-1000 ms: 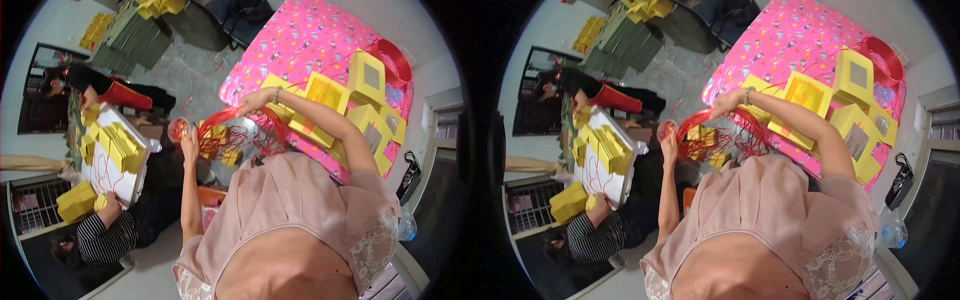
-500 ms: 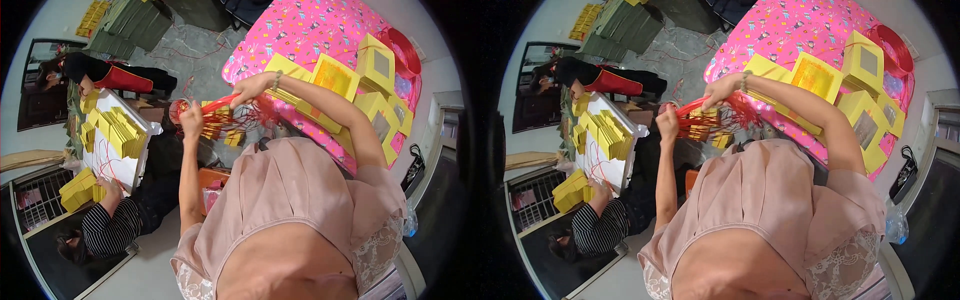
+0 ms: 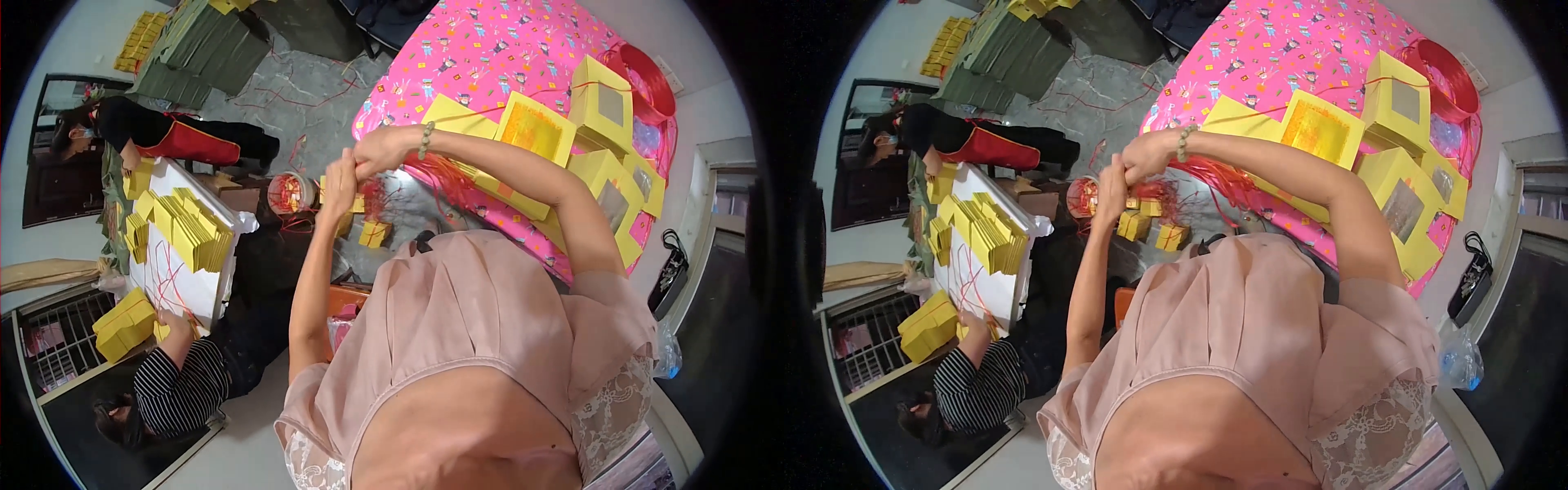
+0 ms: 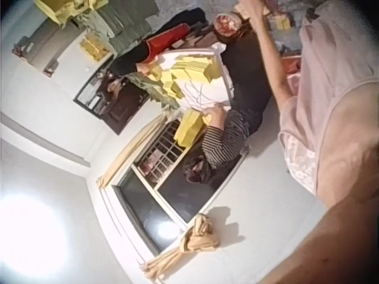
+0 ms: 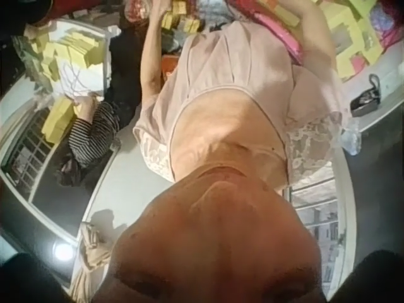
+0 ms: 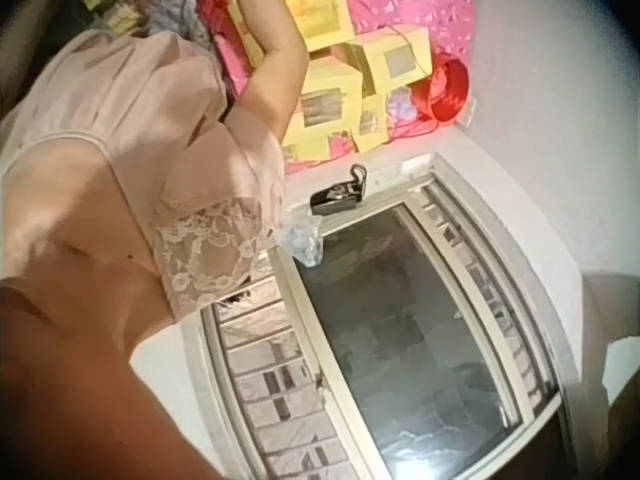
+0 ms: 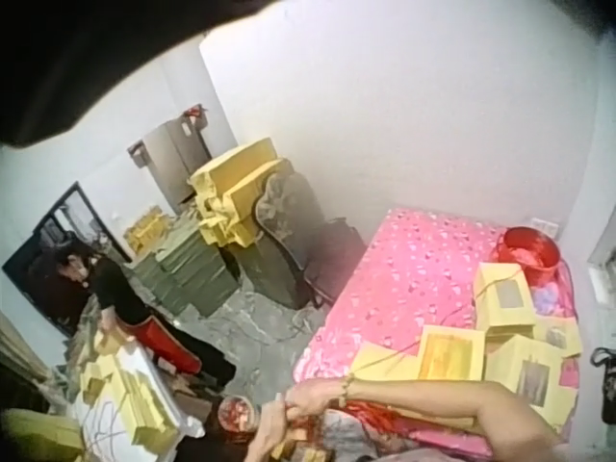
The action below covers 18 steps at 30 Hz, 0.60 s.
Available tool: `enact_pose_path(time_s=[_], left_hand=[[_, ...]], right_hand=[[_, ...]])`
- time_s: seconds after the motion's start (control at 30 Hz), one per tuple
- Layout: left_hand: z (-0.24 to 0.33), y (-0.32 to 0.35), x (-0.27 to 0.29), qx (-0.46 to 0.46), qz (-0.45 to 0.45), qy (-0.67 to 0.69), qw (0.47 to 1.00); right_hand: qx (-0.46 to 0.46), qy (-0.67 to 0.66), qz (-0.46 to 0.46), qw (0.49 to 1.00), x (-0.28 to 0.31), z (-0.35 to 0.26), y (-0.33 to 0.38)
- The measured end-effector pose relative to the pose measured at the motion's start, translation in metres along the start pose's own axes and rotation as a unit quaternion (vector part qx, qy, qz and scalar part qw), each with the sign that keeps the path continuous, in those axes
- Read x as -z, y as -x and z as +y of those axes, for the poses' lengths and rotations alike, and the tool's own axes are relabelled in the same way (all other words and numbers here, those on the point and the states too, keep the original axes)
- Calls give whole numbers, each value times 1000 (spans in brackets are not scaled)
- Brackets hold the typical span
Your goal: Separating and preparing red plastic tying straps from a large bundle.
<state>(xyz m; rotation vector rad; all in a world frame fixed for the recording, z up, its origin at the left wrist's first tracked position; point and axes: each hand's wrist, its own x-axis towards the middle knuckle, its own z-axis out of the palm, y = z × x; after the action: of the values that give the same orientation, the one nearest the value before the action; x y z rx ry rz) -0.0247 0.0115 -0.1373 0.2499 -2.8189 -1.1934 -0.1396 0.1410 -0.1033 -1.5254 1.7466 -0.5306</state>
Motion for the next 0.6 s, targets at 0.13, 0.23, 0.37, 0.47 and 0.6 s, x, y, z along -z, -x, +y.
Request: enact_pose_path(time_s=[0.13,0.23,0.37,0.47,0.6], left_hand=[[-25,19,1,-77,98,-45,991],[-60,25,29,-68,168,-91,979],[-108,47,54,12,235,-45,971],[-115,49,46,78,191,-103,973],[-94,30,34,61,104,-137,983]], right_hand=[[31,-43,-12,999,-11,24,7],[25,-51,-37,998,-5,52,23],[-27,-23,-2,999,17,62,56],[-90,38,4,995,21,64,64],[-80,166,20,983,27,49,62]])
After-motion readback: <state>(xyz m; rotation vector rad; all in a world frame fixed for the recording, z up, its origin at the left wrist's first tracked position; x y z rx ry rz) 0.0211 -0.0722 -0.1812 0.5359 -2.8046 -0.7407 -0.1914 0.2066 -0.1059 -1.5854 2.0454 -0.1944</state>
